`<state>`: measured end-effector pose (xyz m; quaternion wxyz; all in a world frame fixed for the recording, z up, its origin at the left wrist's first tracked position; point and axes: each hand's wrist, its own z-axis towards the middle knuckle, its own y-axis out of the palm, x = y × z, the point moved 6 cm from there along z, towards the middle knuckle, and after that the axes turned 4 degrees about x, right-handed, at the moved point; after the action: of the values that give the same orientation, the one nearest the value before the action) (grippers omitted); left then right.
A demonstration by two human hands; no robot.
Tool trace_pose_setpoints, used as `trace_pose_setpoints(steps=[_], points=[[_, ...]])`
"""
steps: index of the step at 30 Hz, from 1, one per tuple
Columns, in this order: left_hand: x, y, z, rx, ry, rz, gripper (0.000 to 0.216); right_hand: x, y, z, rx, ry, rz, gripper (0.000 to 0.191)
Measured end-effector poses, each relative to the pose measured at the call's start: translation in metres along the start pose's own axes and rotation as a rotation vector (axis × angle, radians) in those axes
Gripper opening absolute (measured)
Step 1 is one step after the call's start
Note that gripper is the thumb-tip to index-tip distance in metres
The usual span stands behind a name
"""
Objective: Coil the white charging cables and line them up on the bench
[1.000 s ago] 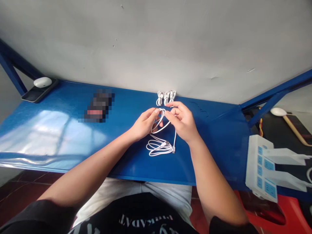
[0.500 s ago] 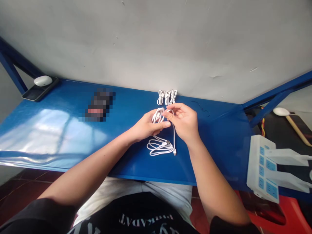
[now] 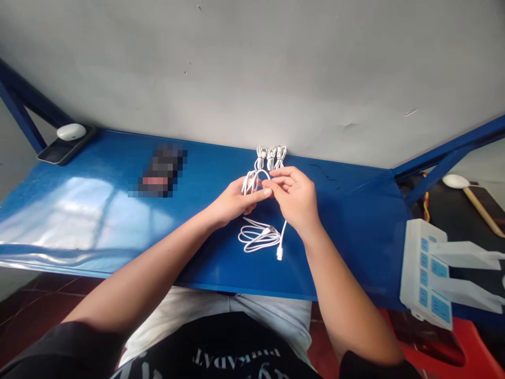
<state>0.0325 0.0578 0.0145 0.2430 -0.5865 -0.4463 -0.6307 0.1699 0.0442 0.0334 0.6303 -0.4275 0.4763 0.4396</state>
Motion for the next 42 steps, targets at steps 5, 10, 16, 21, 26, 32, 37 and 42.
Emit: trace_pose_setpoints(steps=[5, 10, 16, 21, 26, 32, 37, 42], points=[[-0.004, 0.004, 0.0, -0.018, 0.022, -0.004, 0.042, -0.011, 0.003, -0.007, 0.033, -0.167, -0.112, 0.019], [0.0, -0.006, 0.003, 0.144, 0.027, -0.159, 0.042, -0.01, 0.009, -0.011, -0.088, -0.142, -0.147, 0.031], [0.01, -0.026, 0.006, 0.371, 0.069, -0.339, 0.041, -0.023, 0.016, -0.02, -0.24, -0.324, -0.26, 0.037], [0.014, -0.032, 0.005, 0.434, 0.05, -0.408, 0.041, -0.019, 0.031, -0.028, -0.334, -0.522, -0.551, 0.035], [0.013, -0.028, 0.003, 0.399, 0.016, -0.379, 0.045, -0.013, 0.043, -0.03, -0.27, -0.555, -0.654, 0.018], [0.016, -0.032, 0.004, 0.386, 0.072, -0.335, 0.044, -0.019, 0.035, -0.024, -0.242, -0.584, -0.538, 0.013], [0.015, -0.035, 0.006, 0.368, 0.081, -0.23, 0.044, -0.022, 0.019, -0.015, -0.205, -0.471, -0.366, 0.01], [0.008, -0.032, 0.006, 0.387, 0.162, -0.073, 0.04, -0.007, 0.024, -0.017, -0.156, -0.139, -0.095, 0.015]])
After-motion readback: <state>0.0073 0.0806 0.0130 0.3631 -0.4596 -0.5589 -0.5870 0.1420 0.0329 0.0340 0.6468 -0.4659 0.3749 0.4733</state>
